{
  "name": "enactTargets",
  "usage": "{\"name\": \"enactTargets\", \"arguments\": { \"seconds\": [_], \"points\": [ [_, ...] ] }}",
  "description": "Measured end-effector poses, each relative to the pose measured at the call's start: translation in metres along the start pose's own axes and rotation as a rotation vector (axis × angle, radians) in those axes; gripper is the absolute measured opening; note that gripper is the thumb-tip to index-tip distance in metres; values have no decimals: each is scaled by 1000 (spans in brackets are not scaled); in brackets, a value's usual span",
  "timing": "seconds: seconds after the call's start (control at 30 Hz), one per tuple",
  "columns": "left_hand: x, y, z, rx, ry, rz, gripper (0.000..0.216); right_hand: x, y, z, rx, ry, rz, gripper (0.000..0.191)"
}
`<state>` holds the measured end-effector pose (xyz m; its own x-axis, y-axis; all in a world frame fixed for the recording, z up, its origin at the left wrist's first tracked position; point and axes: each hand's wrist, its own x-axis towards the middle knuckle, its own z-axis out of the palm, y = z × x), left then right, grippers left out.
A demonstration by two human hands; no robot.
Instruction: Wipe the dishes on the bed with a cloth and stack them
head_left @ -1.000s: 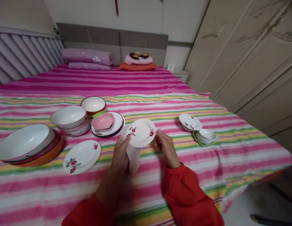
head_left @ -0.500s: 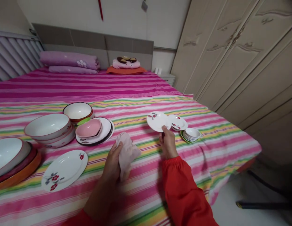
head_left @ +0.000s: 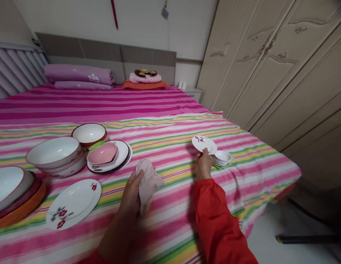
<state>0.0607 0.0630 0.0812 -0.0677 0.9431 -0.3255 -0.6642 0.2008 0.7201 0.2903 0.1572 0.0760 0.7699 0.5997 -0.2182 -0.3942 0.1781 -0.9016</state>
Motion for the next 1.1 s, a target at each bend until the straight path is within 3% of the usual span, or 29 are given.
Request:
{"name": "enactTargets", "arguments": {
  "seconds": [0.17, 0.33, 0.8, 0.97, 1.03, 1.1],
  "points": [
    [3, -3, -4, 2, -12, -4, 49, 3, 3, 2, 44, -16, -7, 23],
    [2, -3, -3, 19, -20, -22, 52, 6, 7, 2, 38, -108, -64, 30],
    [4, -8, -5, 30, -71, -34, 47, 13, 12, 1, 17, -72, 2, 35],
    [2, -10, -4, -7, -56, -39, 46, -12, 6, 6, -12, -136, -34, 35],
    [2, -11, -4, -56, -52, -50, 44, -33, 7, 8, -51, -221, -109, 35],
    [4, -14, -5, -121, -30, -69, 39, -59, 11, 10, -139, -393, -198, 37]
  ]
}}
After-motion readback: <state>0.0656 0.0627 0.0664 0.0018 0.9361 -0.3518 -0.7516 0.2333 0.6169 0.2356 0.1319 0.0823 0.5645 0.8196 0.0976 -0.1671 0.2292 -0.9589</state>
